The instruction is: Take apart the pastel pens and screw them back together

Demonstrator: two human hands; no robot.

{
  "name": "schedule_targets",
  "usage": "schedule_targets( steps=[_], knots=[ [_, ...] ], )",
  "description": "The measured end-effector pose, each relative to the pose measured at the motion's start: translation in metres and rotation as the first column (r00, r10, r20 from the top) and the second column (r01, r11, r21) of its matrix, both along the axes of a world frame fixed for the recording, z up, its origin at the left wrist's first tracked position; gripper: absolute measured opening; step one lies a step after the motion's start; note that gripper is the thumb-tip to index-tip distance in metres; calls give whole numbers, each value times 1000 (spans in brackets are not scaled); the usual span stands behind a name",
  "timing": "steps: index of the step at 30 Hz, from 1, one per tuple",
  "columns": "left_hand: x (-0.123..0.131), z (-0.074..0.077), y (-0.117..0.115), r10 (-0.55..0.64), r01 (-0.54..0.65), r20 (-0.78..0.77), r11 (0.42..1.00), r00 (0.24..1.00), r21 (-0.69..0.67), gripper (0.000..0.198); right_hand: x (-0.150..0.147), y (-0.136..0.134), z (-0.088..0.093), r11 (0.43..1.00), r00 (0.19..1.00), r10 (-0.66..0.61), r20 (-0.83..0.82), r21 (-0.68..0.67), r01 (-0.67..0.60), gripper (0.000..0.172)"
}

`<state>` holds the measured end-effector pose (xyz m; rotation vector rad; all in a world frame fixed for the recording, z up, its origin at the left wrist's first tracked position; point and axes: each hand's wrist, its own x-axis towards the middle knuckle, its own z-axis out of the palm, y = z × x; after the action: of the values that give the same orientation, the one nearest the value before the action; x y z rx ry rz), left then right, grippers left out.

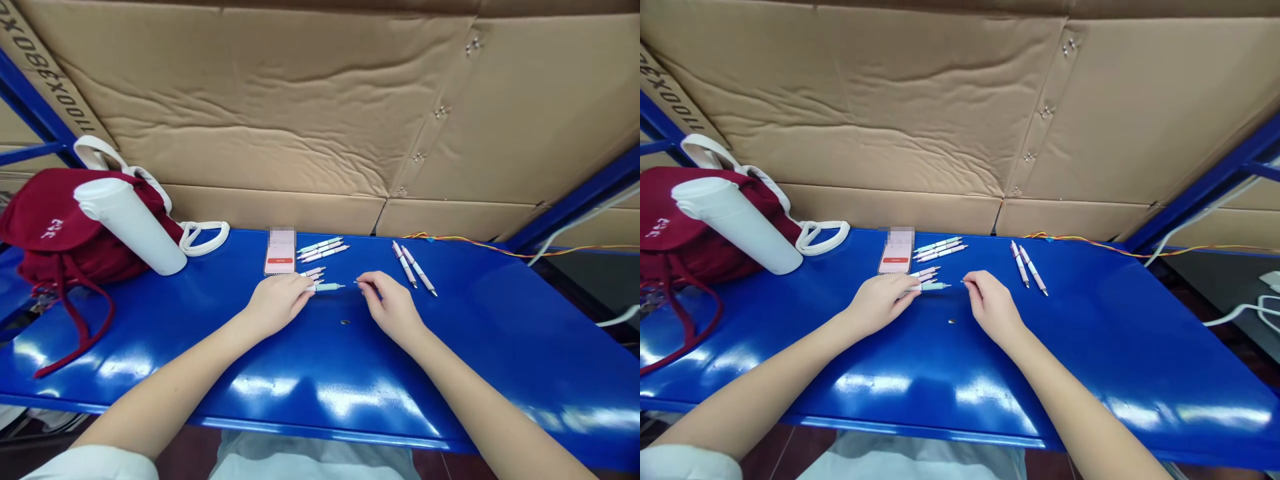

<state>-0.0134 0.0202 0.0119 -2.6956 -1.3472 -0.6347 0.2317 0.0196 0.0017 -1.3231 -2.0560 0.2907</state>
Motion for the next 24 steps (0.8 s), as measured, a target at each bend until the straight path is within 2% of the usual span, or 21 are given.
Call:
schedule_targets(
  steps=[6,12,24],
  knots=[
    [-1,-4,1,-46,46,2,998,999,49,24,-7,-2,-5,997,993,53,-109,-42,-57,17],
    [-2,-4,2,-42,41,15,997,999,64,25,-4,-1,-5,997,987,73,-144,38,-68,15],
    [1,-7,2,-64,63,50,997,997,33,23,-8,-4,-3,992,992,123,-34,25,-122,17]
  ],
)
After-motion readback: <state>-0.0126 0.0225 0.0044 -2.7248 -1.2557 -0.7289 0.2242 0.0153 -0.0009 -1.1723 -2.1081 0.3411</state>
